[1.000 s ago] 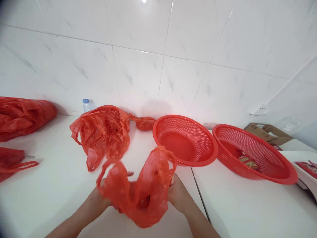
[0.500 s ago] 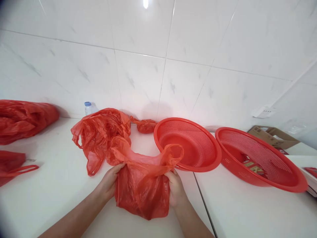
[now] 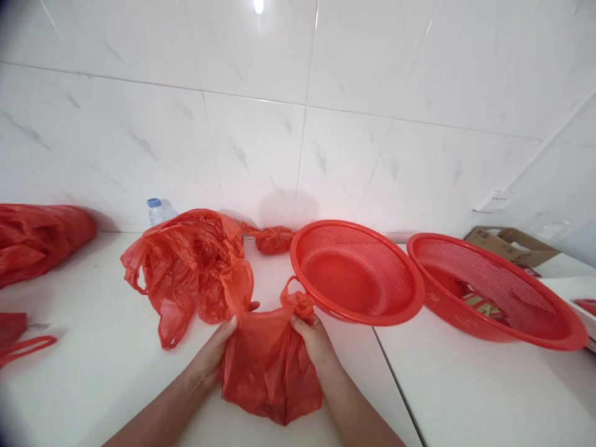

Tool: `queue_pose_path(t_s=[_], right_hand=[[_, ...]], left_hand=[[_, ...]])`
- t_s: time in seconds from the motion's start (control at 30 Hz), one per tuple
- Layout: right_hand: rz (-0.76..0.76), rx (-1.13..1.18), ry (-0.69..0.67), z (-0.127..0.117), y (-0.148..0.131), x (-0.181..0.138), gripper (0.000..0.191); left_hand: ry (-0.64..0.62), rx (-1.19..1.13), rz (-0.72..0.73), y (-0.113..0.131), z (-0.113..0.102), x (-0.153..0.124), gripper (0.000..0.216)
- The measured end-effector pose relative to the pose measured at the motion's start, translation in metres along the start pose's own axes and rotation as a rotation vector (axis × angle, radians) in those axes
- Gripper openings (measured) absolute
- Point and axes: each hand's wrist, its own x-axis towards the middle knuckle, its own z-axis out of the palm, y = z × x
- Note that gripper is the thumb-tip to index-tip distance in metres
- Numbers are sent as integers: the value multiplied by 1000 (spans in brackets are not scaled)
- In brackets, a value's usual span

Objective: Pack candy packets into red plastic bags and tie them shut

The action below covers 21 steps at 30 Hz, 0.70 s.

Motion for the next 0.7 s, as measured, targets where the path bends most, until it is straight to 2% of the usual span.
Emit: queue_pose_path(t_s=[0.07,0.17,0.23,0.3,0.4,0.5,0.6,0.7], right_hand=[[35,77,-13,0,2,3,30],[111,117,-62,-2,4,4,28],[147,110,-59,-7,5,6,21],[181,108,-50,-12,8,9,18],[215,112,-82,-16,14,12,25],[192,113,-160,-13,17,12,32],[155,100,-212,-10,18,11,23],[147,165,-208,-9,19,13,22]], left_hand=[[54,69,7,1,-1,3,32],[204,91,14,1,-1,8,16],[239,48,-12,0,0,9,11],[202,-12,-83,-1,3,9,15],[185,-62,-162,-2,7,8,16],[164,-56,-128,-3,7,9,8],[83,-24,-94,-4,5,9,21],[66,5,-50,-6,3,10,28]])
